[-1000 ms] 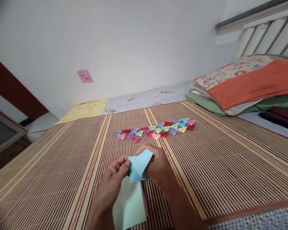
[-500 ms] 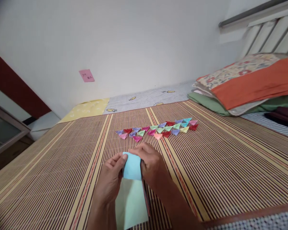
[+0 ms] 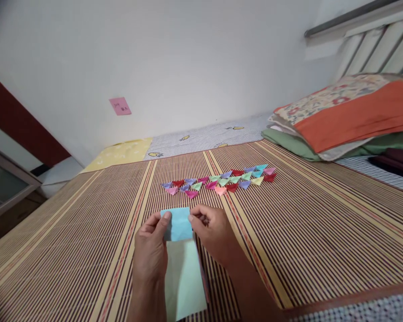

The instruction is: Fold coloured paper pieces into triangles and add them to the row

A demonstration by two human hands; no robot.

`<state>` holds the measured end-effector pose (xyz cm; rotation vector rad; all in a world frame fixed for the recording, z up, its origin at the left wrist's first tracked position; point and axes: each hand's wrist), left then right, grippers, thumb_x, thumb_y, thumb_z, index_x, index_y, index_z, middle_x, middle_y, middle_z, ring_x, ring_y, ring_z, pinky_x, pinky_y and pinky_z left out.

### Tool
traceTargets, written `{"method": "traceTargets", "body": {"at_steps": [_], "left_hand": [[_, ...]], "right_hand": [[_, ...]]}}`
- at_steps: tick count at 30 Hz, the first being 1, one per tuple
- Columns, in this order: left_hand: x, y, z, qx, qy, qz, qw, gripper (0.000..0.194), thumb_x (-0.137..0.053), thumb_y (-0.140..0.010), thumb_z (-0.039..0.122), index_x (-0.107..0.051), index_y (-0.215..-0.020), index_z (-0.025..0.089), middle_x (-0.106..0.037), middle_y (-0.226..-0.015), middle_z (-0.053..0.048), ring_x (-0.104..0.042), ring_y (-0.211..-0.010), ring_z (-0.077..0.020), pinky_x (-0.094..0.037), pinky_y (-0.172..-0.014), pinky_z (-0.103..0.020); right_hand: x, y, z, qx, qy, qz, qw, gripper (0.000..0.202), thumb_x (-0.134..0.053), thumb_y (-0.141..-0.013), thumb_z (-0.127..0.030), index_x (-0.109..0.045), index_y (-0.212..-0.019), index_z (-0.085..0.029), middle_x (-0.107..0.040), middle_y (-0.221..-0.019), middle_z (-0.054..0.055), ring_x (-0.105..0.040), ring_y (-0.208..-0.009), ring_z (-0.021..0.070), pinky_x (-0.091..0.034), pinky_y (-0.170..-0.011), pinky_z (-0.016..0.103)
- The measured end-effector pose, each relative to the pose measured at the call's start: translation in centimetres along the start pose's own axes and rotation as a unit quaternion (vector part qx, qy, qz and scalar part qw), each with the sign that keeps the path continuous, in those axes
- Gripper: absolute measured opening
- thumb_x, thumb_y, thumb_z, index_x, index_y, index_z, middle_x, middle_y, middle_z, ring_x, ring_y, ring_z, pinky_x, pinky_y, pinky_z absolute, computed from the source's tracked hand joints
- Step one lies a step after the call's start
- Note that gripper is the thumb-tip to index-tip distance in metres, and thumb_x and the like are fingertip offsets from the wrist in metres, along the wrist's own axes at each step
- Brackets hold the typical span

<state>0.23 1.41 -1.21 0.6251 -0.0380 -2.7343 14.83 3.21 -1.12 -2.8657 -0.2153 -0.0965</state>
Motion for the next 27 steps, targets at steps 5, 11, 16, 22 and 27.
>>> {"method": "traceTargets", "body": {"at_steps": [5, 11, 16, 22, 27], "left_hand": [[-0.1, 0.1, 0.0, -0.01, -0.02, -0.014, 1.0, 0.033, -0.08, -0.077, 0.045, -0.063, -0.074, 0.017, -0.059, -0.06, 0.005, -0.052, -0.051, -0.0092, -0.041, -0.048, -0.019], [0.1, 0.3, -0.3, -0.066, -0.091, -0.008, 0.994, 0.035, -0.078, -0.079, 0.047, -0.061, -0.072, 0.016, -0.053, -0.058, 0.006, -0.046, -0.048, -0.0079, -0.039, -0.045, -0.018], [0.1, 0.3, 0.0, 0.003, -0.076, -0.104, 0.992, 0.033, -0.085, -0.072, 0.037, -0.071, -0.091, 0.014, -0.069, -0.074, -0.002, -0.06, -0.061, -0.0131, -0.05, -0.058, -0.024], [0.5, 0.2, 0.2, 0.007, -0.126, -0.14, 0.982, 0.03, -0.081, -0.076, 0.04, -0.072, -0.083, 0.012, -0.064, -0.068, -0.001, -0.054, -0.057, -0.0114, -0.045, -0.056, -0.023], [0.5, 0.3, 0.4, -0.002, -0.15, -0.144, 0.978, 0.033, -0.081, -0.075, 0.043, -0.069, -0.077, 0.013, -0.057, -0.065, 0.001, -0.048, -0.056, -0.0105, -0.04, -0.053, -0.022]], "right_hand": [[-0.2, 0.1, -0.1, -0.011, -0.007, -0.005, 1.0, 0.02, -0.058, -0.091, -0.029, -0.064, -0.077, -0.017, -0.053, -0.062, -0.003, -0.051, -0.059, 0.0117, -0.041, -0.054, 0.022], [-0.7, 0.4, -0.3, -0.006, -0.022, -0.005, 1.0, 0.016, -0.07, -0.086, -0.031, -0.067, -0.08, -0.017, -0.057, -0.065, -0.003, -0.052, -0.059, 0.0115, -0.041, -0.054, 0.022], [-0.7, 0.4, -0.1, 0.005, -0.017, 0.055, 0.998, 0.024, -0.064, -0.09, -0.035, -0.061, -0.073, -0.018, -0.049, -0.059, -0.005, -0.045, -0.053, 0.0107, -0.036, -0.048, 0.022], [0.2, 0.2, -0.8, 0.1, 0.088, 0.007, 0.991, 0.013, -0.063, -0.091, -0.026, -0.07, -0.085, -0.017, -0.063, -0.074, 0.001, -0.057, -0.066, 0.0148, -0.043, -0.06, 0.026], [0.1, 0.3, -0.9, 0.14, 0.138, 0.013, 0.98, 0.024, -0.055, -0.096, -0.025, -0.066, -0.077, -0.017, -0.062, -0.075, 0.002, -0.06, -0.073, 0.0164, -0.043, -0.066, 0.028]]}}
Point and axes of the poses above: each hand's wrist, its own y-axis away from the middle knuckle, its own x-axis out of the back of the hand, z = x × y
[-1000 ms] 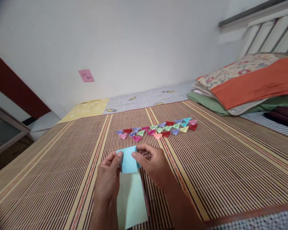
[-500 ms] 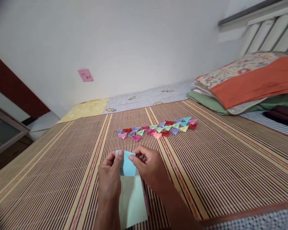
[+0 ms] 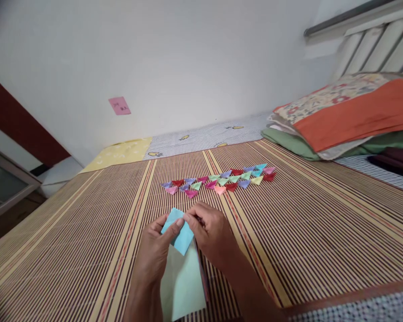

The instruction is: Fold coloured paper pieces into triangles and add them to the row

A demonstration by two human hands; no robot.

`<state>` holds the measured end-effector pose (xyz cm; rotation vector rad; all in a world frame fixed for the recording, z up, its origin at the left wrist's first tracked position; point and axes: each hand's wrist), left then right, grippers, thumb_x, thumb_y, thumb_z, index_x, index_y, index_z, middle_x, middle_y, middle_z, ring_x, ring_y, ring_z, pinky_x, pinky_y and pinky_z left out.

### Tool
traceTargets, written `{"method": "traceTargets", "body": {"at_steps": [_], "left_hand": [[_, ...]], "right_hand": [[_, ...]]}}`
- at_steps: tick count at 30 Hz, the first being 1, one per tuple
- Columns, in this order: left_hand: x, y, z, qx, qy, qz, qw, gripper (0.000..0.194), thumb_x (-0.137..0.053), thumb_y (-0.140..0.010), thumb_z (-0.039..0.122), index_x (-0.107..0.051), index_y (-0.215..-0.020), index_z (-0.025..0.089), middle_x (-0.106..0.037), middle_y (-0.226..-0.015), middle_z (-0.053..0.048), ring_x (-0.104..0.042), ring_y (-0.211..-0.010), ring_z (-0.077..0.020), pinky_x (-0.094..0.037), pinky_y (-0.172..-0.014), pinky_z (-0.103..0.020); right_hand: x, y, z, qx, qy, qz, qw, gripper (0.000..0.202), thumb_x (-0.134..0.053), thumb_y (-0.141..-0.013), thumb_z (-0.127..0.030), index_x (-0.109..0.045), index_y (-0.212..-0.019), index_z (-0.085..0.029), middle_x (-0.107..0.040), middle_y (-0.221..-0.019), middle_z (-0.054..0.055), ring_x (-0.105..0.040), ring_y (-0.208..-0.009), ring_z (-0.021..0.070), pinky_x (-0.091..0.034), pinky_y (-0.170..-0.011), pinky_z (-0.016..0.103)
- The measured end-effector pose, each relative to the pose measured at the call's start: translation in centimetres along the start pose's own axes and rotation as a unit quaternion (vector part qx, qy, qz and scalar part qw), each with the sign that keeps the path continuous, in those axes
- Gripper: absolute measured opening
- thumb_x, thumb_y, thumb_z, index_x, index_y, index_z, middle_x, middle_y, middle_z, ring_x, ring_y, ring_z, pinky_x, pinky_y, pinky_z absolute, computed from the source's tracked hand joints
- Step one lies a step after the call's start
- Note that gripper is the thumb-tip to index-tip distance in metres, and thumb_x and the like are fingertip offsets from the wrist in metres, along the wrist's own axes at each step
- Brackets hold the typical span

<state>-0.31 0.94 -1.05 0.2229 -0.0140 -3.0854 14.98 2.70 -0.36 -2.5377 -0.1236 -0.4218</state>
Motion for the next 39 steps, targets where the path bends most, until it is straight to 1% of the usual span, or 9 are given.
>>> {"method": "traceTargets", "body": {"at_steps": [4, 7, 11, 14, 17, 21, 27, 33, 39], "left_hand": [[0.1, 0.1, 0.3, -0.006, -0.054, -0.035, 0.998, 0.036, -0.078, -0.078, 0.046, -0.065, -0.071, 0.013, -0.052, -0.063, 0.001, -0.042, -0.056, -0.0102, -0.036, -0.051, -0.022], [0.2, 0.2, 0.6, -0.004, -0.073, -0.054, 0.996, 0.035, -0.079, -0.076, 0.043, -0.062, -0.066, 0.014, -0.047, -0.06, 0.003, -0.039, -0.055, -0.0095, -0.033, -0.05, -0.021], [0.1, 0.4, 0.9, 0.008, -0.076, -0.048, 0.996, 0.034, -0.084, -0.069, 0.038, -0.06, -0.063, 0.014, -0.047, -0.058, 0.004, -0.039, -0.054, -0.0093, -0.033, -0.049, -0.021], [0.0, 0.4, 1.1, 0.019, -0.045, -0.049, 0.998, 0.034, -0.086, -0.065, 0.037, -0.06, -0.065, 0.015, -0.05, -0.058, 0.003, -0.043, -0.053, -0.0097, -0.036, -0.05, -0.021], [-0.1, 0.4, 1.1, 0.021, -0.018, -0.04, 0.999, 0.035, -0.085, -0.065, 0.038, -0.058, -0.064, 0.016, -0.049, -0.056, 0.004, -0.042, -0.052, -0.0091, -0.035, -0.049, -0.02], [-0.1, 0.4, 0.9, 0.013, -0.024, -0.04, 0.999, 0.034, -0.084, -0.067, 0.035, -0.056, -0.064, 0.016, -0.047, -0.056, 0.005, -0.04, -0.051, -0.0084, -0.034, -0.047, -0.02], [-0.3, 0.6, 0.7, 0.017, -0.006, -0.046, 0.999, 0.029, -0.086, -0.068, 0.036, -0.071, -0.077, 0.013, -0.062, -0.068, -0.002, -0.052, -0.06, -0.0124, -0.045, -0.056, -0.024], [-0.3, 0.6, 0.7, 0.014, -0.002, -0.025, 1.0, 0.03, -0.084, -0.071, 0.04, -0.073, -0.077, 0.013, -0.066, -0.068, -0.004, -0.057, -0.061, -0.0142, -0.047, -0.057, -0.025], [-0.4, 0.2, 0.3, 0.04, 0.063, 0.041, 0.996, 0.034, -0.085, -0.07, 0.042, -0.073, -0.078, 0.012, -0.066, -0.066, -0.003, -0.056, -0.058, -0.0138, -0.046, -0.056, -0.026]], "right_hand": [[0.0, 0.0, 0.1, -0.035, -0.043, -0.023, 0.998, 0.011, -0.061, -0.092, -0.024, -0.069, -0.089, -0.017, -0.065, -0.08, 0.001, -0.061, -0.073, 0.0155, -0.045, -0.066, 0.026], [0.1, 0.1, -0.1, -0.044, -0.055, -0.029, 0.997, 0.013, -0.062, -0.091, -0.026, -0.069, -0.084, -0.017, -0.063, -0.075, 0.0, -0.058, -0.069, 0.0144, -0.043, -0.062, 0.025], [0.0, 0.1, -0.3, -0.072, -0.063, -0.004, 0.995, 0.022, -0.061, -0.091, -0.029, -0.062, -0.073, -0.017, -0.054, -0.064, -0.003, -0.05, -0.059, 0.012, -0.038, -0.054, 0.024], [-0.1, 0.1, -0.2, -0.121, -0.124, 0.029, 0.985, 0.03, -0.058, -0.093, -0.034, -0.055, -0.067, -0.019, -0.044, -0.058, -0.005, -0.041, -0.052, 0.0104, -0.033, -0.047, 0.023], [-0.1, 0.1, -0.1, -0.136, -0.178, 0.019, 0.974, 0.024, -0.06, -0.092, -0.035, -0.061, -0.075, -0.018, -0.048, -0.062, -0.004, -0.044, -0.055, 0.0106, -0.035, -0.049, 0.022], [0.1, 0.1, -0.1, -0.114, -0.156, -0.005, 0.981, 0.022, -0.063, -0.091, -0.034, -0.064, -0.077, -0.017, -0.051, -0.064, -0.003, -0.045, -0.057, 0.0109, -0.035, -0.05, 0.022], [-0.3, 0.2, 0.5, -0.146, -0.182, 0.026, 0.972, 0.034, -0.059, -0.092, -0.044, -0.054, -0.069, -0.019, -0.041, -0.06, -0.005, -0.036, -0.054, 0.0108, -0.03, -0.047, 0.023], [-0.2, 0.0, 1.0, -0.209, -0.257, -0.004, 0.944, 0.046, -0.056, -0.092, -0.058, -0.047, -0.067, -0.02, -0.039, -0.059, -0.005, -0.036, -0.053, 0.0106, -0.032, -0.048, 0.023], [0.6, 0.3, 1.4, -0.165, -0.224, -0.119, 0.953, 0.033, -0.071, -0.087, -0.043, -0.057, -0.07, -0.018, -0.053, -0.062, -0.004, -0.048, -0.059, 0.0109, -0.038, -0.056, 0.023]]}}
Point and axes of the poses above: each hand's wrist, its own y-axis away from the middle knuckle, its own x-axis out of the back of the hand, z = x × y
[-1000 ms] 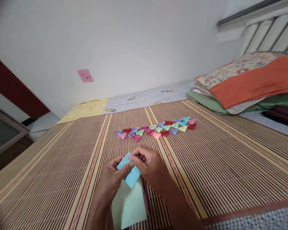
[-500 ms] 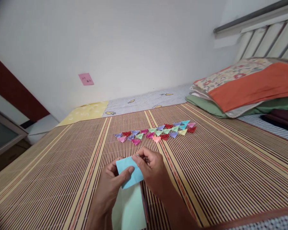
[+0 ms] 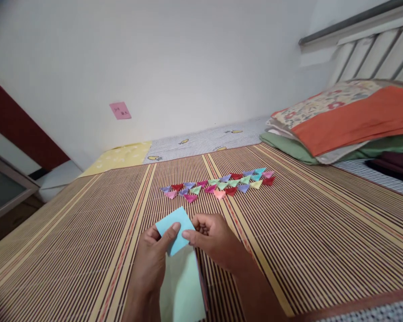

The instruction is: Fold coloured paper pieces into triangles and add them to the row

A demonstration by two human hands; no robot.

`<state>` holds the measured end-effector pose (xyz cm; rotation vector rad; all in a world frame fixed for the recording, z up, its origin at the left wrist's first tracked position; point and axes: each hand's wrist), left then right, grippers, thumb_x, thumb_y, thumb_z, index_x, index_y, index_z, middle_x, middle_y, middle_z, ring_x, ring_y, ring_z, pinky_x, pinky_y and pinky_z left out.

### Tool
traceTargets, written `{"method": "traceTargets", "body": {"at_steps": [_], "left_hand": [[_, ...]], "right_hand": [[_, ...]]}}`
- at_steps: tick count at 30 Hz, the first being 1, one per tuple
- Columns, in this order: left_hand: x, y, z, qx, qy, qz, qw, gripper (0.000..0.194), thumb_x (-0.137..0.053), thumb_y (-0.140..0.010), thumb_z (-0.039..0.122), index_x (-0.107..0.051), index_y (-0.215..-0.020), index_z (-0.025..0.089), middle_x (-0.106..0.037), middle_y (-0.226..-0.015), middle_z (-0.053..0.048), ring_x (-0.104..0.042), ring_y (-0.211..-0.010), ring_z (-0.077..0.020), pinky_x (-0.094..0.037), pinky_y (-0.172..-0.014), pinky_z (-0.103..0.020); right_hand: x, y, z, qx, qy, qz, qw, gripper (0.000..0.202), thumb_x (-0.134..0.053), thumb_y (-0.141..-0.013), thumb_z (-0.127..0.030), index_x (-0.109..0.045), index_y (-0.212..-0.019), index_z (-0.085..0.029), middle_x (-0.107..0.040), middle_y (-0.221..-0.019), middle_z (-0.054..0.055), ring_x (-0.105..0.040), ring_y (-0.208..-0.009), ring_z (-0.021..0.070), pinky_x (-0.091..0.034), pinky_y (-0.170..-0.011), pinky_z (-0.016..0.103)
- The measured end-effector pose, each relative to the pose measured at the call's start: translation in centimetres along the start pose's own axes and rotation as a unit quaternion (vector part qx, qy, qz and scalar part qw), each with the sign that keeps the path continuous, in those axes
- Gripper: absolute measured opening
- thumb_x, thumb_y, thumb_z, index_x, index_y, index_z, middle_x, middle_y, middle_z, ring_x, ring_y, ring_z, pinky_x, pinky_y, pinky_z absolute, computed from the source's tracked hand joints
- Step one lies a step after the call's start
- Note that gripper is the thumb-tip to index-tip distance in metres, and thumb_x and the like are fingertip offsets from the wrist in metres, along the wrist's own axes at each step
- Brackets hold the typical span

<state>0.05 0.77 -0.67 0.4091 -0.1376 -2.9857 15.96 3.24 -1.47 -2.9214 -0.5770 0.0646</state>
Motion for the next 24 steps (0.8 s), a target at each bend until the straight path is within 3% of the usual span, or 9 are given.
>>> {"method": "traceTargets", "body": {"at_steps": [3, 6, 14, 19, 24], "left_hand": [[0.3, -0.2, -0.2, -0.004, 0.029, -0.02, 0.999, 0.036, -0.083, -0.074, 0.043, -0.065, -0.067, 0.013, -0.055, -0.058, 0.002, -0.045, -0.053, -0.0097, -0.038, -0.052, -0.022], [0.6, -0.3, -0.2, -0.011, 0.011, -0.045, 0.999, 0.041, -0.077, -0.079, 0.048, -0.061, -0.062, 0.014, -0.047, -0.056, 0.004, -0.037, -0.053, -0.009, -0.033, -0.052, -0.022], [0.9, -0.3, 0.5, -0.025, -0.077, -0.041, 0.996, 0.038, -0.082, -0.072, 0.047, -0.064, -0.063, 0.015, -0.048, -0.056, 0.004, -0.035, -0.053, -0.0092, -0.029, -0.051, -0.022], [0.4, -0.2, 0.0, -0.024, -0.05, -0.017, 0.998, 0.034, -0.081, -0.072, 0.045, -0.066, -0.067, 0.015, -0.049, -0.056, 0.005, -0.036, -0.052, -0.0085, -0.029, -0.05, -0.021], [0.0, -0.2, 0.3, -0.033, -0.049, -0.047, 0.997, 0.037, -0.078, -0.077, 0.049, -0.066, -0.066, 0.015, -0.051, -0.057, 0.003, -0.038, -0.053, -0.0088, -0.033, -0.05, -0.021]], "right_hand": [[0.0, 0.1, 0.1, 0.009, 0.015, 0.013, 1.0, 0.037, -0.063, -0.093, -0.042, -0.056, -0.066, -0.018, -0.057, -0.059, -0.002, -0.051, -0.057, 0.0115, -0.039, -0.056, 0.024], [-0.1, 0.1, 0.0, 0.013, 0.013, 0.033, 0.999, 0.041, -0.057, -0.096, -0.044, -0.052, -0.063, -0.019, -0.052, -0.056, -0.004, -0.046, -0.053, 0.0109, -0.036, -0.053, 0.024], [0.3, 0.0, -0.3, 0.039, 0.111, 0.095, 0.988, 0.039, -0.062, -0.089, -0.033, -0.04, -0.058, -0.021, -0.033, -0.055, -0.007, -0.03, -0.052, 0.0098, -0.025, -0.049, 0.025], [0.1, -0.4, 0.5, 0.019, 0.021, 0.077, 0.997, 0.035, -0.067, -0.087, -0.042, -0.052, -0.066, -0.019, -0.04, -0.059, -0.005, -0.037, -0.055, 0.0102, -0.03, -0.05, 0.024], [-0.1, -0.5, 0.9, 0.007, -0.008, 0.088, 0.996, 0.033, -0.071, -0.082, -0.039, -0.053, -0.065, -0.018, -0.042, -0.059, -0.006, -0.038, -0.055, 0.0098, -0.03, -0.05, 0.023]]}}
Point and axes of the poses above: each hand's wrist, its own y-axis away from the middle knuckle, its own x-axis out of the back of the hand, z = x × y
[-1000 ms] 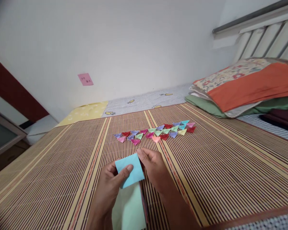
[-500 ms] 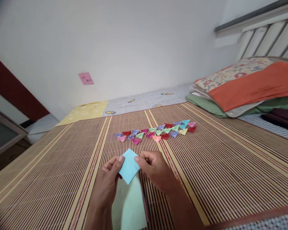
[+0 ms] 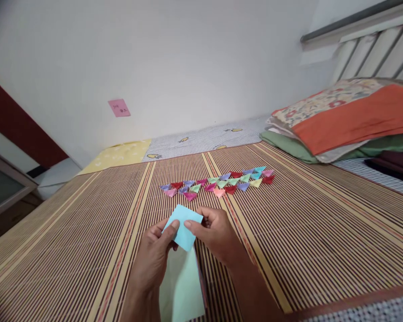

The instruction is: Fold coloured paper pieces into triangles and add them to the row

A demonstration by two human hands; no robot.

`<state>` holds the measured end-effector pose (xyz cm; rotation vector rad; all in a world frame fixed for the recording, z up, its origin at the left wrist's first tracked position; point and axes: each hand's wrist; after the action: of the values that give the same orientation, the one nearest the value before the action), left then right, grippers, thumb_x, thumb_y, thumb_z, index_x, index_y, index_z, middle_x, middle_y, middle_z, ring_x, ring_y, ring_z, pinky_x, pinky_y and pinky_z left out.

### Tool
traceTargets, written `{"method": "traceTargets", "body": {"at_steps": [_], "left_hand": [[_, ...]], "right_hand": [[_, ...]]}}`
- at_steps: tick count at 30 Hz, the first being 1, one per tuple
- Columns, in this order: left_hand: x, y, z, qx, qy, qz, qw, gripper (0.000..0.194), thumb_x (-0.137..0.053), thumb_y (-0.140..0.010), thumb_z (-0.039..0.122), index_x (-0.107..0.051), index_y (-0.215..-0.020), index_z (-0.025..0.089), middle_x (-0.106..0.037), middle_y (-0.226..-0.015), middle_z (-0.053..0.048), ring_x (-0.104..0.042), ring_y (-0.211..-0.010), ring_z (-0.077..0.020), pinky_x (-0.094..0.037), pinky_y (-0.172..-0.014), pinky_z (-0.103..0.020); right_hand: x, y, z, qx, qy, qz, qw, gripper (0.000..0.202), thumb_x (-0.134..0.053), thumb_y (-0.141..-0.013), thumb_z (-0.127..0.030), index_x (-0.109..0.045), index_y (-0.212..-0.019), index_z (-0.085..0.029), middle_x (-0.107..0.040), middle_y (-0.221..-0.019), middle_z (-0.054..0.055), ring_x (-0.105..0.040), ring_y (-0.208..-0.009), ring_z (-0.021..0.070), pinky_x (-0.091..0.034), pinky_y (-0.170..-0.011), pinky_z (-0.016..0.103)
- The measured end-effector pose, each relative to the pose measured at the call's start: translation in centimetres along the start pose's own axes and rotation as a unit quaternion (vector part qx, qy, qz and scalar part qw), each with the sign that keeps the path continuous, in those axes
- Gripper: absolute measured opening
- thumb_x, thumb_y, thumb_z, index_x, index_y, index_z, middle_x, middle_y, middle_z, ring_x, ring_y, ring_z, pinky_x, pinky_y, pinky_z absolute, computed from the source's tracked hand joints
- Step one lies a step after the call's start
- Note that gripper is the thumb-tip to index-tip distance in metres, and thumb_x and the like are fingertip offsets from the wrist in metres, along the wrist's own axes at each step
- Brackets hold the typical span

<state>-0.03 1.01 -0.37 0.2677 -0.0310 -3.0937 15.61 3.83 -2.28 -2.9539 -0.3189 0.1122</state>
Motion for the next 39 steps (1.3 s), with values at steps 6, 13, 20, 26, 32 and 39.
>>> {"method": "traceTargets", "body": {"at_steps": [6, 13, 20, 26, 32, 39], "left_hand": [[0.4, -0.2, -0.2, 0.057, 0.044, 0.004, 0.997, 0.04, -0.088, -0.063, 0.047, -0.065, -0.067, 0.014, -0.058, -0.057, 0.002, -0.046, -0.048, -0.0083, -0.038, -0.047, -0.02], [0.3, -0.6, -0.6, 0.053, 0.155, 0.054, 0.985, 0.036, -0.091, -0.061, 0.04, -0.069, -0.07, 0.013, -0.069, -0.059, -0.002, -0.063, -0.054, -0.0141, -0.051, -0.054, -0.025], [0.2, -0.8, -0.6, 0.056, 0.208, 0.054, 0.975, 0.036, -0.093, -0.058, 0.038, -0.071, -0.071, 0.012, -0.073, -0.063, -0.005, -0.072, -0.065, -0.0209, -0.057, -0.063, -0.03], [0.3, -0.8, -0.7, 0.057, 0.22, 0.06, 0.972, 0.034, -0.093, -0.06, 0.035, -0.071, -0.072, 0.012, -0.073, -0.065, -0.005, -0.071, -0.065, -0.0192, -0.057, -0.064, -0.029], [0.3, -0.8, -0.7, 0.051, 0.227, 0.083, 0.969, 0.034, -0.094, -0.059, 0.032, -0.069, -0.07, 0.013, -0.069, -0.059, 0.0, -0.063, -0.052, -0.0125, -0.056, -0.061, -0.026], [0.4, -0.8, -0.6, 0.043, 0.216, 0.105, 0.97, 0.038, -0.094, -0.056, 0.036, -0.068, -0.07, 0.013, -0.067, -0.057, 0.001, -0.059, -0.049, -0.0111, -0.053, -0.054, -0.024]], "right_hand": [[0.4, 0.6, -0.4, -0.033, 0.048, -0.107, 0.993, 0.025, -0.069, -0.083, -0.029, -0.053, -0.066, -0.018, -0.041, -0.061, -0.006, -0.037, -0.056, 0.009, -0.029, -0.05, 0.022], [-0.2, 0.2, -0.7, 0.018, 0.007, -0.051, 0.999, 0.043, -0.052, -0.099, -0.047, -0.054, -0.067, -0.018, -0.051, -0.06, -0.003, -0.048, -0.056, 0.0114, -0.038, -0.054, 0.024], [-1.0, 0.2, -0.7, 0.009, -0.021, -0.078, 0.997, 0.039, -0.062, -0.094, -0.048, -0.052, -0.069, -0.019, -0.044, -0.062, -0.006, -0.041, -0.057, 0.0103, -0.034, -0.054, 0.023], [-1.3, 0.5, -1.1, 0.022, -0.02, -0.066, 0.997, 0.042, -0.053, -0.098, -0.048, -0.047, -0.069, -0.02, -0.04, -0.064, -0.005, -0.038, -0.059, 0.0109, -0.032, -0.055, 0.024], [-1.1, 0.6, -1.1, 0.01, 0.017, -0.064, 0.998, 0.024, -0.056, -0.093, -0.027, -0.051, -0.071, -0.02, -0.042, -0.062, -0.006, -0.039, -0.057, 0.0103, -0.032, -0.053, 0.023], [-1.3, 0.7, -1.1, -0.009, 0.009, -0.074, 0.997, 0.006, -0.064, -0.08, -0.014, -0.061, -0.081, -0.018, -0.053, -0.069, -0.004, -0.049, -0.063, 0.0106, -0.04, -0.056, 0.021]]}}
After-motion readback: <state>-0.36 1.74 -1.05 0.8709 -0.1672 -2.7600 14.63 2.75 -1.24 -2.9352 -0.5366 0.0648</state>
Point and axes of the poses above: each hand's wrist, its own y-axis away from the middle knuckle, its own x-axis out of the back of the hand, z = x × y
